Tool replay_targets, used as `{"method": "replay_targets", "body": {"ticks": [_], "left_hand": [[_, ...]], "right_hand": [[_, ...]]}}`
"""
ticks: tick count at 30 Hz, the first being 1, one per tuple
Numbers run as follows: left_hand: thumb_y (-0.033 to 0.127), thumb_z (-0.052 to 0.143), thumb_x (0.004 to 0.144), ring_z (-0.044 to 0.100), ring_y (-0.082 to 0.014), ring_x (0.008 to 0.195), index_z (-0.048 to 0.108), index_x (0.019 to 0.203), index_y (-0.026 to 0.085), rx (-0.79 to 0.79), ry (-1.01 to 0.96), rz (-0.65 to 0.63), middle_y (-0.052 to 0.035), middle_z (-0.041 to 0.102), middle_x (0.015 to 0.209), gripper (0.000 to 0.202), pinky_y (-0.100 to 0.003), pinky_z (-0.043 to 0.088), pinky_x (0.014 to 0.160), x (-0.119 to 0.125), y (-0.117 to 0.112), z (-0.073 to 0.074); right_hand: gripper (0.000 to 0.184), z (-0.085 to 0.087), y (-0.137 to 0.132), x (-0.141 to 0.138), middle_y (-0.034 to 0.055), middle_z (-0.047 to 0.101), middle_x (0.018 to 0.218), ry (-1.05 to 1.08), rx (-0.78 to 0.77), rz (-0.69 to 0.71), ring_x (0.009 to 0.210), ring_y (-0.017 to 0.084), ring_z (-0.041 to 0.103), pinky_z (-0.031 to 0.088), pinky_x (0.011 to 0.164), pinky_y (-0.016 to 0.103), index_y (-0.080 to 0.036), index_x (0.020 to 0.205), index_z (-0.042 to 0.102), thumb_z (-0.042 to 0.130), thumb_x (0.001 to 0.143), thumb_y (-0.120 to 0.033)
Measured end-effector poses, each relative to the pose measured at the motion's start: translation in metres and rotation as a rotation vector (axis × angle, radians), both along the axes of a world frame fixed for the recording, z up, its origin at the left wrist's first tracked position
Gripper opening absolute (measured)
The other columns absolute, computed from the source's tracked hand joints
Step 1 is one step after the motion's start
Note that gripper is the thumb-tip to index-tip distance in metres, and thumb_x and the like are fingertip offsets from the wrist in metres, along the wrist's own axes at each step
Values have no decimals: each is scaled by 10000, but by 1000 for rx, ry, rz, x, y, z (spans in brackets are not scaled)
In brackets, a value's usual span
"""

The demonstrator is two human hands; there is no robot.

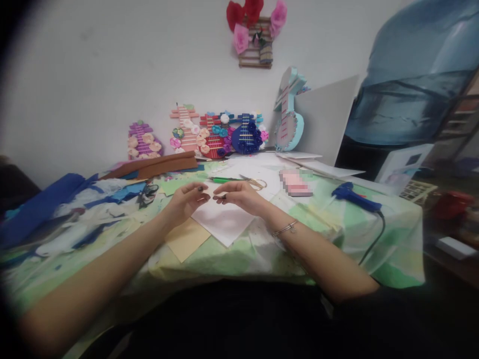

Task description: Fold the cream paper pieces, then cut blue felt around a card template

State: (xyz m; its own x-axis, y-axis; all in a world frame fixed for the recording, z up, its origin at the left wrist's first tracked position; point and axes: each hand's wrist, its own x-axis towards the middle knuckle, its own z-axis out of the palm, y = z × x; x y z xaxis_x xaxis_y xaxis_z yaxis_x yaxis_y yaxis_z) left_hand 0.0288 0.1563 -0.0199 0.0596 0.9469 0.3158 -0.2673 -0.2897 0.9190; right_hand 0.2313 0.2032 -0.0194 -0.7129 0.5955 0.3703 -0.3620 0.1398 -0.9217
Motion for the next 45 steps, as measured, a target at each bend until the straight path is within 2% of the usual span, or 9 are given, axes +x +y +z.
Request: {"method": "replay_targets", "body": {"ticks": [5,9,12,15,17,23,29,37,45], "left_hand": [[234,806,577,621,-111,598,525,993,177,48,24,136,40,649,649,506,-268,506,654,2,5,-3],[208,798,571,608,-101,560,471,1015,173,84,121,179,41,651,645,553,-226,477,589,4,1,0],[209,781,578,629,-114,587,434,980,185,116,224,158,33,670,665,531,-220,472,592,9,-5,3],[241,736,624,660,-152,638,398,945,197,139,347,107,0,698,699,468,-235,471,596,14,-9,4],[230,716,634,652,-153,619,390,911,202,166,436,94,-5,701,689,429,-214,435,560,17,-10,3],[173,671,646,563,-106,563,455,751,191,293,639,172,39,631,605,242,-198,343,530,18,-9,1],[139,688,618,501,-99,596,618,631,174,398,721,260,37,599,600,79,-226,354,592,18,-13,8],[331,759,668,586,-144,616,692,671,162,367,598,364,-28,683,655,183,-260,438,609,9,-6,1],[375,782,653,667,-189,677,696,703,138,305,428,329,-71,717,710,257,-297,525,665,11,-6,-1]], "right_hand": [[307,0,-4,-1,97,697,1047,-185,171,116,1018,209,628,496,831,312,-148,1016,689,671,713,-199],[201,-4,3,-3,86,688,993,-199,267,-63,921,167,627,500,762,276,-139,930,668,641,779,-269],[289,-4,6,-4,78,631,1120,-115,344,-169,933,153,603,493,717,253,-189,1069,581,632,792,-255],[379,-3,4,-5,82,563,1213,-66,469,-174,901,143,596,500,725,267,-221,1161,525,628,797,-245],[346,-3,2,-6,79,561,1188,-57,517,-176,874,138,599,502,753,282,-207,1125,551,635,792,-246],[211,-6,4,-6,46,630,902,-62,457,-286,799,142,604,507,702,273,-162,880,619,699,741,-299],[267,-8,5,-7,51,687,766,-69,397,-315,711,162,646,526,680,302,-143,808,668,744,692,-371],[271,-5,6,-4,15,673,686,13,320,-472,634,132,614,500,617,271,-152,722,658,800,607,-353],[290,-4,7,-4,20,665,658,38,285,-491,620,136,594,481,602,277,-146,690,662,819,567,-356]]}}
